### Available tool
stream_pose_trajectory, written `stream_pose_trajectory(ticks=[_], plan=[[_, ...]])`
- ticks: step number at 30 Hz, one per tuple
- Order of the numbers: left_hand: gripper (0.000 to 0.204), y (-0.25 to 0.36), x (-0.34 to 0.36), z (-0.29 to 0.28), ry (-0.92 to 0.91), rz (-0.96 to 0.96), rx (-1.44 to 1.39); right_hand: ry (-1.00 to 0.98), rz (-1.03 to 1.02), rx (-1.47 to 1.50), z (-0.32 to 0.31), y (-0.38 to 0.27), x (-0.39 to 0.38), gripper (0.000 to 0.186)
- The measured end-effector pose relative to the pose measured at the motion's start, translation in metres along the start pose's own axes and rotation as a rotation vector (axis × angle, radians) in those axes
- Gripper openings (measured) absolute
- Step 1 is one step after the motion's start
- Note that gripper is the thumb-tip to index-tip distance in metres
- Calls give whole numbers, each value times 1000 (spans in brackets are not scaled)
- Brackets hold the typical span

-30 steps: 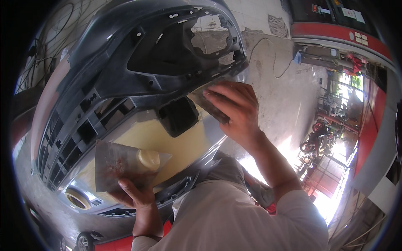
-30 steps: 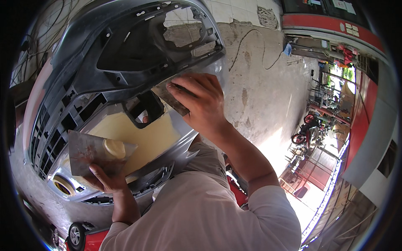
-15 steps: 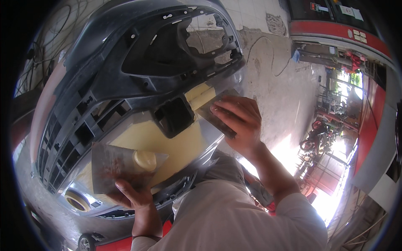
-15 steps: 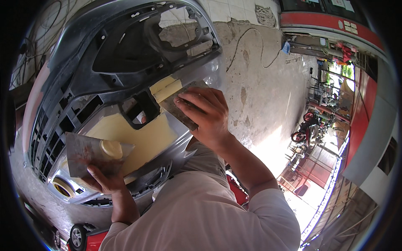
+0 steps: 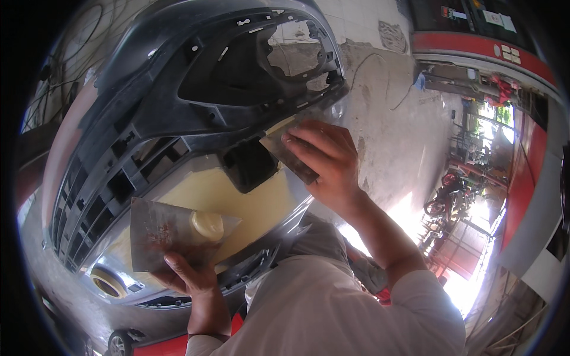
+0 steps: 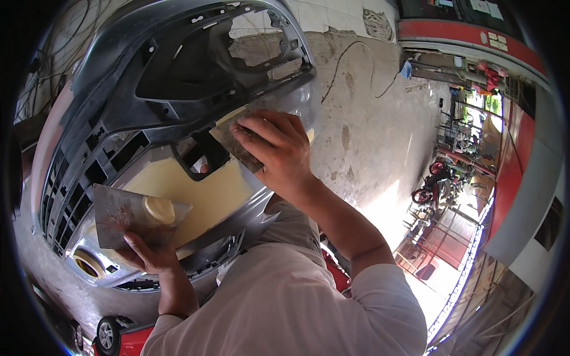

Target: The person scoops body filler from a can onto a metal spreader, mixes it with a hardener, and applies the compound to a detached car bumper using the spreader. The person smooths the filler across the bumper surface to fill imperfections.

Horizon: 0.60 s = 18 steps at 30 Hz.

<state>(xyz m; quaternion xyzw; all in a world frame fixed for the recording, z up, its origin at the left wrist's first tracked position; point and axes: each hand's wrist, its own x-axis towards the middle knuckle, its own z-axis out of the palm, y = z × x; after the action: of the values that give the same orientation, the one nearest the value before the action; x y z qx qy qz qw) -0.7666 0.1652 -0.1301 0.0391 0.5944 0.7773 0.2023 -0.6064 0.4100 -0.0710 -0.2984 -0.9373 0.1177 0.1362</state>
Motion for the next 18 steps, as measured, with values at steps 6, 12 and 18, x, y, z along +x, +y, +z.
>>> stream_pose_trajectory(ticks=[6,12,18], plan=[[42,-2,5,11,31,60,-23,0,11,26,-14,-4,-21,36],[51,-6,0,-24,-15,2,95,87,56,140,-31,-17,-13,36],[60,41,-28,29,-3,-218,85,74,-111,802,-64,-84,-48,35]])
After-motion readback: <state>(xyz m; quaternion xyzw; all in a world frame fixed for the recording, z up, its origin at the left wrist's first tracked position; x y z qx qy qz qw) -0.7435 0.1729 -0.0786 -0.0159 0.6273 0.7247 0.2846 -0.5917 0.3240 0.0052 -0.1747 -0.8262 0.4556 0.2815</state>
